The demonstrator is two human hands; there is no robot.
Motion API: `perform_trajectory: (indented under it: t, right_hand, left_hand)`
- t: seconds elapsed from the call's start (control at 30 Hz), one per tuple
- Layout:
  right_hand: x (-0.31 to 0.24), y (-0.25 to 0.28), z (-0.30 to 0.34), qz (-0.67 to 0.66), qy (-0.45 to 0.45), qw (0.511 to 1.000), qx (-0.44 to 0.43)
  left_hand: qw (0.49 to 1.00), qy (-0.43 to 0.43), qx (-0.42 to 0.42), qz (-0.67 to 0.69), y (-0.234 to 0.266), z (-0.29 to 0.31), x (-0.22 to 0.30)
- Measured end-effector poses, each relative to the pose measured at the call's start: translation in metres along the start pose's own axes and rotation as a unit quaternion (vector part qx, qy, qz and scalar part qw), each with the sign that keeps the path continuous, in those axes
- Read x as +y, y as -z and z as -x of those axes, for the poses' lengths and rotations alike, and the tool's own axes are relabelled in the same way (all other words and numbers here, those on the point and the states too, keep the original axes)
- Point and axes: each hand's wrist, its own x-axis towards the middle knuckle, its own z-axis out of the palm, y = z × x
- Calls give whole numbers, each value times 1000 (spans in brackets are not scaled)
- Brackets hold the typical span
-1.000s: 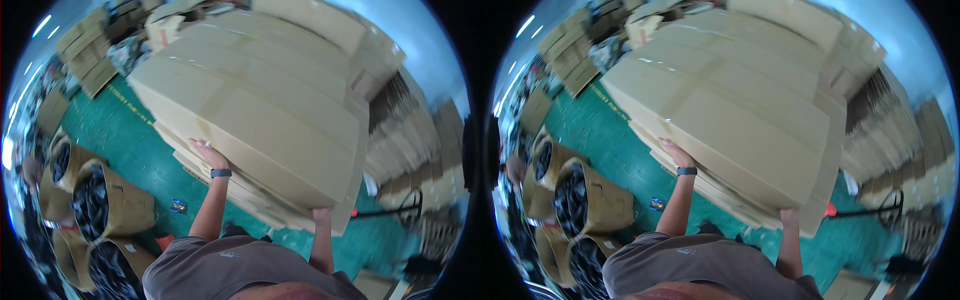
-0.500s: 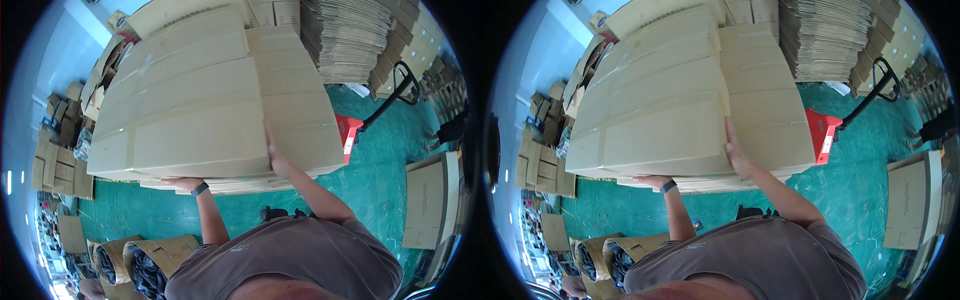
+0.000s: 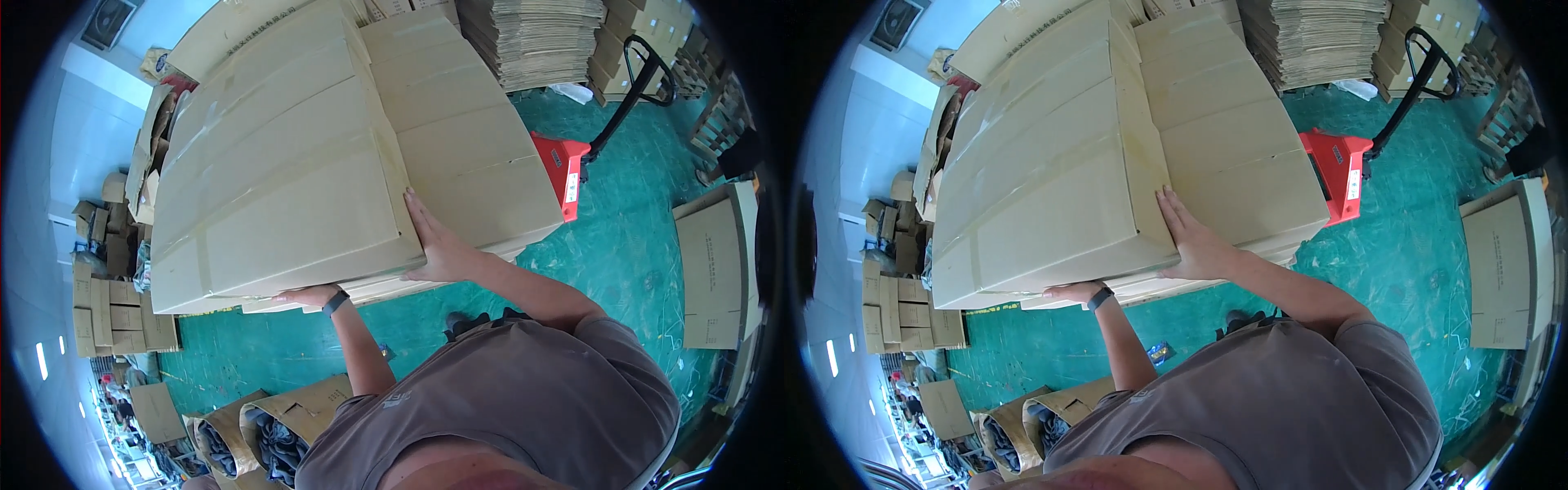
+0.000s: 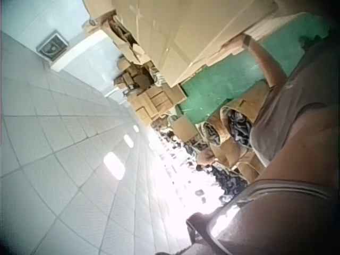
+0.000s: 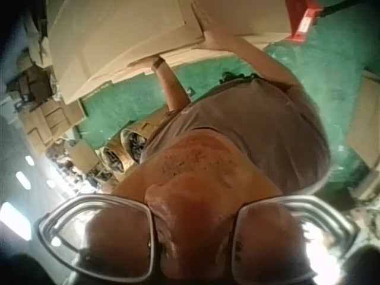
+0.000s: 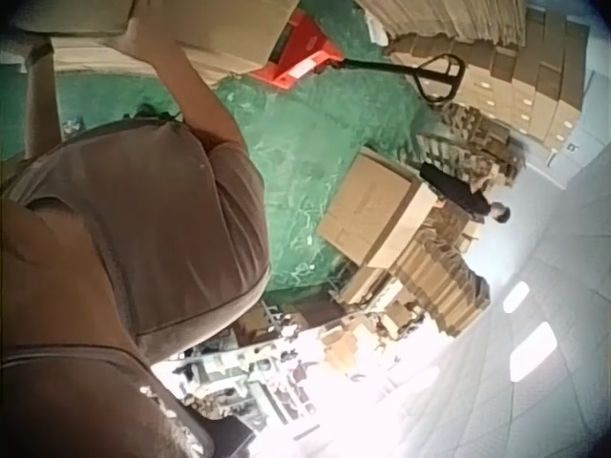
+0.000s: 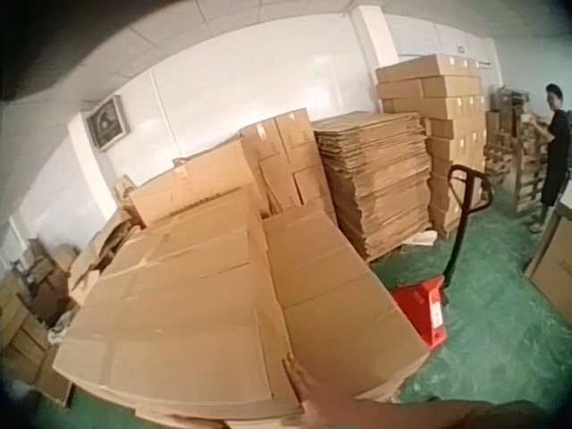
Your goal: Packing bicycle components into boxes and using a heat gun to finish the surface of a bicycle saddle.
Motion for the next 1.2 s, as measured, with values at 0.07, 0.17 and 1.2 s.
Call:
perform_trajectory:
  t: [0.07,0.17,1.2]
  right_hand:
    - [5,-8,-8,39,38,998,7]
    - [9,-21,-16,61,35,998,0]
    - [277,323,849,327,-532,781,8]
  left_hand:
    - [1000,-4,3,-11,0,-1,-4]
    - [999,-10,19,-25,-8,0,3]
    - [411,186,-755,-475,24,729,-176]
